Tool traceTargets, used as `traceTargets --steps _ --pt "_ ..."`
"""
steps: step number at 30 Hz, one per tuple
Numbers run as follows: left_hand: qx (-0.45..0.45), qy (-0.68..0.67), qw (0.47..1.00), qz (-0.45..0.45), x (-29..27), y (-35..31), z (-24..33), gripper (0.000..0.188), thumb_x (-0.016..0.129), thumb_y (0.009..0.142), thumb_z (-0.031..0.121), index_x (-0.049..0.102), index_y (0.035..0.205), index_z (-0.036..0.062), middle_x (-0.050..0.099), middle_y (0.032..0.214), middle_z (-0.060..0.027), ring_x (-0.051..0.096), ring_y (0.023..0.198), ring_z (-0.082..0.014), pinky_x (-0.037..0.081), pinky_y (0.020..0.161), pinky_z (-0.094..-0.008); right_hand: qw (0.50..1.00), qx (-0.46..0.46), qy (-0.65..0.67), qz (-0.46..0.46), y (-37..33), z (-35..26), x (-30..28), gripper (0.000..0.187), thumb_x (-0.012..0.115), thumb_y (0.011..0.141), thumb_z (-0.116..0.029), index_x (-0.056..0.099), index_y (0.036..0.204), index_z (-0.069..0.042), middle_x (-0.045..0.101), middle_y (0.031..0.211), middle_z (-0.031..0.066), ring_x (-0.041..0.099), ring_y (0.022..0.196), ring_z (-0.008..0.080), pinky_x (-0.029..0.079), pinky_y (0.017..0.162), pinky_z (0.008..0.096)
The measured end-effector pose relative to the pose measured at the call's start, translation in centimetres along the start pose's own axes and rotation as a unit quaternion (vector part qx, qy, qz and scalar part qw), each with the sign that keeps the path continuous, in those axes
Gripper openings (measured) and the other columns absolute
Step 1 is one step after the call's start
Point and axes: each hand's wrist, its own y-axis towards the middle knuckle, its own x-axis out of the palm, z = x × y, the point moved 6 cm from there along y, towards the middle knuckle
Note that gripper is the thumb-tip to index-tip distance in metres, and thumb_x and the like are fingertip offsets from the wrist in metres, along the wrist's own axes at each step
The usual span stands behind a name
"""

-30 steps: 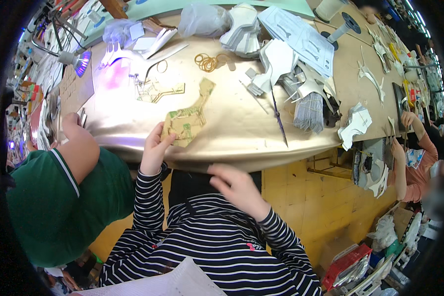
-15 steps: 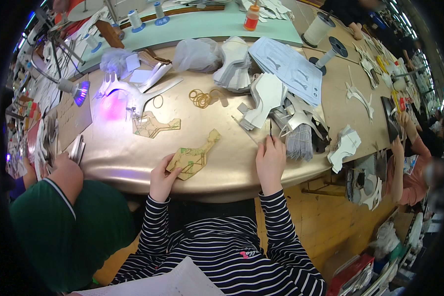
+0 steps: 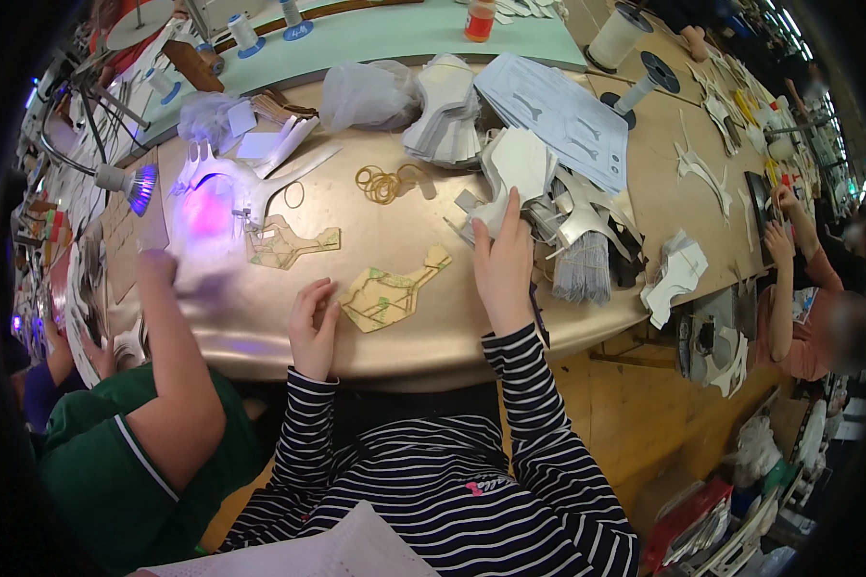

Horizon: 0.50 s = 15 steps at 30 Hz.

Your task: The person holds and manipulates small cardboard pieces with printed markings, turning them over and inspecting edges. A coworker nearby handles white fabric pieces on the same table. The person places the cardboard pieces on the table at the end.

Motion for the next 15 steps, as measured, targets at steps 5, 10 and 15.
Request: traceTargets --steps 5,10,15 --pt "0.004 -0.03 0.999 0.03 -0.1 -0.1 -0.5 0.018 0.059 0.083 -0.004 0.061 0.101 -0.0026 0.061 0.105 -0.0127 0.061 0.092 -0.0226 0.05 0.079 -0.0285 0.996 0.076 0.016 0.047 2.7 0.0 0.8 0.072 0.06 0.086 -0.032 0.022 0.141 -0.005 0.058 0.105 0.0321 0.058 0.097 0.0458 0.044 0.084 0.0472" --pt "0.004 -0.012 0.999 0.046 0.0 -0.1 -0.2 0.016 0.058 0.083 -0.005 0.062 0.098 -0.0027 0.061 0.102 -0.0129 0.061 0.089 -0.0233 0.05 0.078 -0.0287 0.987 0.145 0.038 0.057 2.7 0.8 0.2 0.071 0.065 0.08 -0.028 0.025 0.136 -0.011 0.062 0.088 0.0318 0.061 0.086 0.0476 0.046 0.079 0.0485" --pt "-0.004 0.011 0.999 0.037 -0.1 -0.2 0.0 0.02 0.058 0.084 -0.005 0.062 0.102 -0.0002 0.061 0.104 -0.0131 0.062 0.089 -0.0236 0.05 0.08 -0.0293 0.989 0.143 0.032 0.032 2.1 0.3 0.1 0.071 0.066 0.078 -0.027 0.026 0.135 -0.014 0.061 0.093 0.0337 0.061 0.089 0.0459 0.045 0.083 0.0493"
